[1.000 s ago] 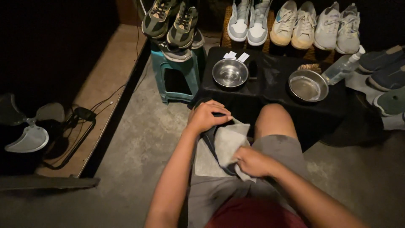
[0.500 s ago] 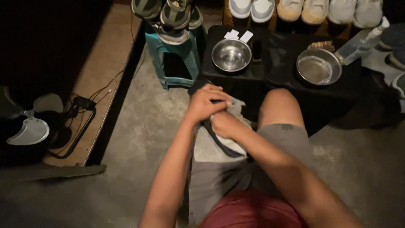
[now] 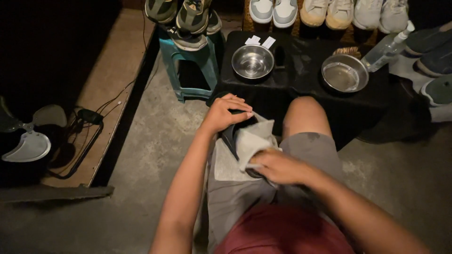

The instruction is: The person scrubs the sole and sides of a black sandal with a brush before wiping the interior and exterior surfaces with a cloth.

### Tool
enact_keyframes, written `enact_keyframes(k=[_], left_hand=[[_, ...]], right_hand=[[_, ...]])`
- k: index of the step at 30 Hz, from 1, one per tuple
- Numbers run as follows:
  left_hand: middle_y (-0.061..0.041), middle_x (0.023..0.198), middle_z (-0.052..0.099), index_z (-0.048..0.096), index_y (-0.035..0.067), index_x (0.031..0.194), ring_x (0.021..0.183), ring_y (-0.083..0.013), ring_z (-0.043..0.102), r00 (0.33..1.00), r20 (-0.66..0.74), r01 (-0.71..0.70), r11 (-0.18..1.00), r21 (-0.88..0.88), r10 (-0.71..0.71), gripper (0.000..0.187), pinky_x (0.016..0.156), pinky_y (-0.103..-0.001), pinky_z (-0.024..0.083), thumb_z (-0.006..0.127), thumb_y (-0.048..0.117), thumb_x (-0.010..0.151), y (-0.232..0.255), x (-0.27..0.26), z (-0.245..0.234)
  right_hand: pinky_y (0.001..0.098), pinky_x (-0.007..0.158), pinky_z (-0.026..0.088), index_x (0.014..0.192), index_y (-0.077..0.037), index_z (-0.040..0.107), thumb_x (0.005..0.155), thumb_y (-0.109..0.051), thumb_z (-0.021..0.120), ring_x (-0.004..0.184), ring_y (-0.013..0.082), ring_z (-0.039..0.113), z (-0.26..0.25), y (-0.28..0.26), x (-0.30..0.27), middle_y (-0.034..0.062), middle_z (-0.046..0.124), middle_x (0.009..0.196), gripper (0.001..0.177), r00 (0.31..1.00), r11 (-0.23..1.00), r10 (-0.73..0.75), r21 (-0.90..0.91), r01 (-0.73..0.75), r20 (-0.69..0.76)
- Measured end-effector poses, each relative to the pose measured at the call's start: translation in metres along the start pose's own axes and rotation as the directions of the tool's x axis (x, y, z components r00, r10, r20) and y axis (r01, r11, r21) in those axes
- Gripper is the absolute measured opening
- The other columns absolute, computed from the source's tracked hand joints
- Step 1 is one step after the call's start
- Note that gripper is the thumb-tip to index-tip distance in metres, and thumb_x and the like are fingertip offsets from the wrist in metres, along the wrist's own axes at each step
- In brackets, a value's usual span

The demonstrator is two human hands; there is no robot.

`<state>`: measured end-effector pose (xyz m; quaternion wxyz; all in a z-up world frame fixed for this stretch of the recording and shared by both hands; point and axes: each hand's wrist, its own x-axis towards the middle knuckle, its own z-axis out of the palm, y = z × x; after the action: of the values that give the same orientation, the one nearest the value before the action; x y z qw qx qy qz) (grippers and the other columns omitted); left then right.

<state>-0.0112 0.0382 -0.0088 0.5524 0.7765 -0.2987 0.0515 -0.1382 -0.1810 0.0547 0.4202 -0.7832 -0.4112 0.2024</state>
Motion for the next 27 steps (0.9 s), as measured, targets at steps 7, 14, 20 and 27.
enact_keyframes(k=[7,14,20,27], left_hand=[[0.002,0.100,0.081,0.085,0.021,0.093,0.112,-0.0254,0.070,0.999,0.025,0.042,0.999,-0.030,-0.042,0.013,0.115,-0.039,0.043,0.089,0.026,0.082,0.007,0.005,0.003],[0.007,0.105,0.079,0.083,0.025,0.093,0.119,-0.0212,0.066,0.984,0.063,0.159,0.983,0.090,-0.165,0.014,0.113,-0.040,0.047,0.087,0.033,0.082,0.015,0.005,0.008],[0.007,0.100,0.080,0.084,0.026,0.092,0.112,-0.0184,0.068,0.997,0.034,0.071,0.990,0.120,-0.075,0.016,0.108,-0.035,0.051,0.088,0.031,0.078,-0.002,0.004,0.005],[0.004,0.096,0.082,0.084,0.021,0.093,0.102,-0.0222,0.073,0.994,-0.068,-0.091,0.996,0.002,0.091,0.016,0.102,-0.035,0.054,0.091,0.027,0.079,-0.004,0.000,0.006]], right_hand=[[0.0525,0.081,0.056,0.093,-0.004,0.071,0.109,-0.031,0.040,0.093,0.0445,0.070,0.016,-0.001,-0.003,0.0256,0.075,0.092,0.044,0.980,0.972,0.197,-0.120,-0.200,-0.034],[0.0560,0.096,0.047,0.116,0.002,0.064,0.096,-0.069,0.046,0.108,0.0454,0.063,-0.002,-0.006,0.085,0.0279,0.066,0.115,0.076,0.966,0.947,0.234,-0.196,-0.252,-0.112],[0.0546,0.112,0.039,0.135,0.003,0.060,0.087,-0.073,0.059,0.128,0.0452,0.057,-0.001,0.006,0.086,0.0263,0.063,0.137,0.089,0.946,0.945,0.309,-0.079,-0.317,-0.099],[0.0505,0.115,0.034,0.113,-0.003,0.073,0.091,-0.068,0.065,0.125,0.0348,0.061,0.023,0.022,0.019,0.0165,0.071,0.123,0.069,0.995,0.949,-0.032,-0.315,0.000,-0.096]])
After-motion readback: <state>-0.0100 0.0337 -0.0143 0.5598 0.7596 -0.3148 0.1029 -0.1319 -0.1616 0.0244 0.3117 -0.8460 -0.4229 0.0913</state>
